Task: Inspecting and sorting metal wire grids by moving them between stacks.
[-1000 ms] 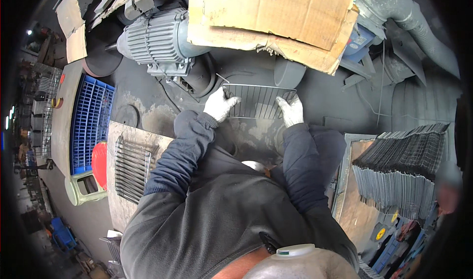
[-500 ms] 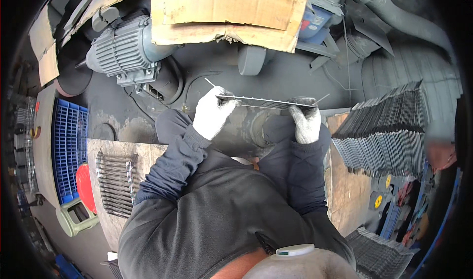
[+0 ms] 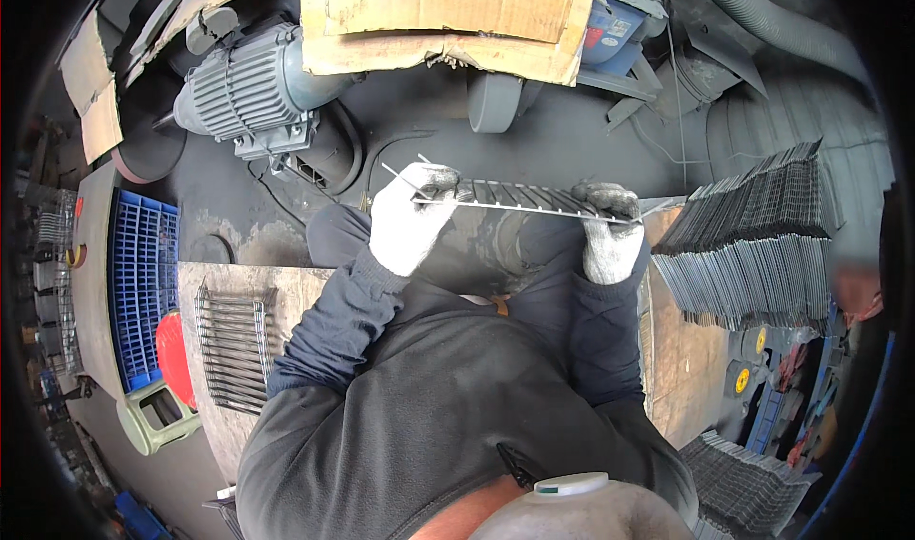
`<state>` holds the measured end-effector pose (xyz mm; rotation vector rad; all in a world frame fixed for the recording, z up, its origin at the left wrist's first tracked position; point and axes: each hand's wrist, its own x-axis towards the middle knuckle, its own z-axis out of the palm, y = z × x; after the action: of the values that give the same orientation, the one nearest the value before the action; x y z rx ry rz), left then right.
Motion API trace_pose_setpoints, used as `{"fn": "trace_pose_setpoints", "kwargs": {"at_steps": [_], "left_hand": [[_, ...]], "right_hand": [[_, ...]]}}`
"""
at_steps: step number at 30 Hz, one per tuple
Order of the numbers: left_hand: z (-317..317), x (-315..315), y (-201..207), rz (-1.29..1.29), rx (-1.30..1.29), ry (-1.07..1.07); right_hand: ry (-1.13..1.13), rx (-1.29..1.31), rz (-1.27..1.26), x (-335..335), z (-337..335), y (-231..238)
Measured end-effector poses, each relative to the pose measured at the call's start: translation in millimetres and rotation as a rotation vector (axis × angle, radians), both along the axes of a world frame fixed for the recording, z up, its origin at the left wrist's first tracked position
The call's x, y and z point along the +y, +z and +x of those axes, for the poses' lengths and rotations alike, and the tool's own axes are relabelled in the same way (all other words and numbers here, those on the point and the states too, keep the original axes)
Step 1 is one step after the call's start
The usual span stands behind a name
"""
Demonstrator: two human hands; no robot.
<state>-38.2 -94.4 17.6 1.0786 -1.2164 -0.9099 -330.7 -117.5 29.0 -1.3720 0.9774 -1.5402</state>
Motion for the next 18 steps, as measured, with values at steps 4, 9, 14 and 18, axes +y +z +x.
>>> {"fn": "trace_pose_setpoints", "kwargs": {"at_steps": [4, 9, 14, 18], "left_hand": [[5, 0, 12, 0.159, -0.186, 0.03], [10, -2, 19, 0.314, 0.081, -0.078], [19, -4, 14, 0.454, 0.2, -0.154], [26, -3, 11, 0.591, 0.419, -0.245]], "right_hand": [[-0.073, -0.061, 0.101, -3, 9, -6], [0.081, -0.009, 0.337, -2, 7, -4], [0.136, -0.076, 0.467, 7, 5, -3], [0.274, -0.024, 0.581, 13, -7, -2]]}}
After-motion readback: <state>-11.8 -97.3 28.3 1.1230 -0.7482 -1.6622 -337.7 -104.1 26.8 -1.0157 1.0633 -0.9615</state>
